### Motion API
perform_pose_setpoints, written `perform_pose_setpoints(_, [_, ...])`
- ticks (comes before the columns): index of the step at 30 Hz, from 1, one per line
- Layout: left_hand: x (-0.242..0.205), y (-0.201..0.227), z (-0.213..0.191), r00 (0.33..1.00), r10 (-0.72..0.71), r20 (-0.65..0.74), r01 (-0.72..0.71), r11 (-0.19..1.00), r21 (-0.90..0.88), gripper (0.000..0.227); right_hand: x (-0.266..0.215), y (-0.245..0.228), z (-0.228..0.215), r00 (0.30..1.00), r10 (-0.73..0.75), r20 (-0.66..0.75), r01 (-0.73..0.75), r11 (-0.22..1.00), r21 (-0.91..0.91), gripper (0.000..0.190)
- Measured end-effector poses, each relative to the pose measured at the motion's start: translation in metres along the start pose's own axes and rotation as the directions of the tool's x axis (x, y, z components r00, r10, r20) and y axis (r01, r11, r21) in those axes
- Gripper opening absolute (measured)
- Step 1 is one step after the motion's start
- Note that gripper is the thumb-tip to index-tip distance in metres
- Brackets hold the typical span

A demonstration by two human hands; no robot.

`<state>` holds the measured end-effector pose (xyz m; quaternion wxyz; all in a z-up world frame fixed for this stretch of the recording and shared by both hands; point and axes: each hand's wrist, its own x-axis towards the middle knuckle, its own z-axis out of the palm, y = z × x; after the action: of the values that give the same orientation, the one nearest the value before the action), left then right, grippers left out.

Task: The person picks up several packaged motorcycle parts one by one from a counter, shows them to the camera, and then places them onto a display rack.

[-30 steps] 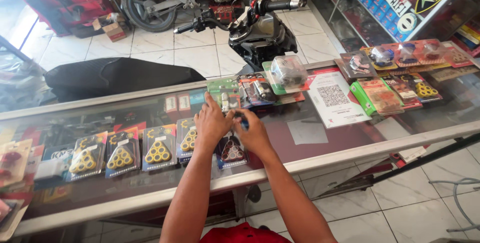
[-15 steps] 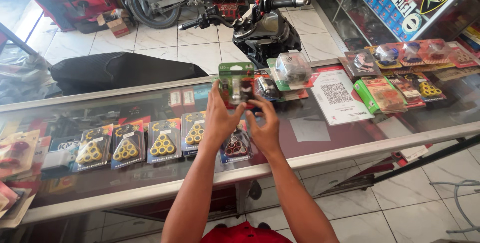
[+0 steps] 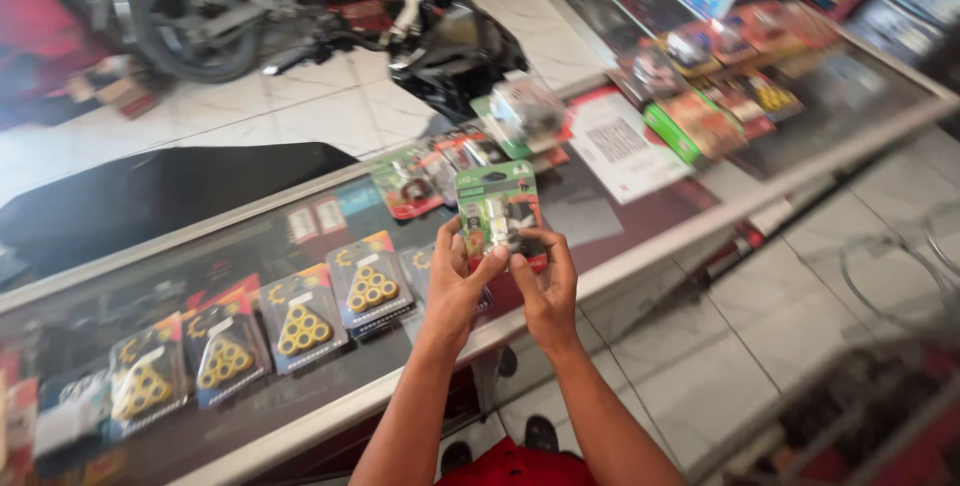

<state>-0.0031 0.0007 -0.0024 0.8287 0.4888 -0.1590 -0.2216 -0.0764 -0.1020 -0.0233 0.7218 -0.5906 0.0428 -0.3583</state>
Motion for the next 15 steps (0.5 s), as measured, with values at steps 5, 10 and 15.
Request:
perform_pose_setpoints(5, [-0.007, -0.011, 0.005, 0.989, -0.088, 0.119, 0.087, 0.996, 0.011, 0.074, -0.026, -0.004, -0.015, 0.994, 0.027, -0.104, -0.035, 0.996, -0.084, 0.028])
perform_pose_setpoints(10, [-0.018, -0.020, 0.023, 0.952, -0.151, 0.267, 0.134, 0.988, 0.080, 0.075, -0.057, -0.013, -0.030, 0.969, 0.010, -0.248, -0.055, 0.983, -0.176, 0.025])
perform_pose_setpoints(15, [-0.037, -0.034, 0.053, 0.876, -0.218, 0.430, 0.172, 0.974, 0.145, 0.077, -0.094, -0.028, -0.055, 0.910, -0.128, -0.395, 0.009, 0.957, -0.289, 0.023])
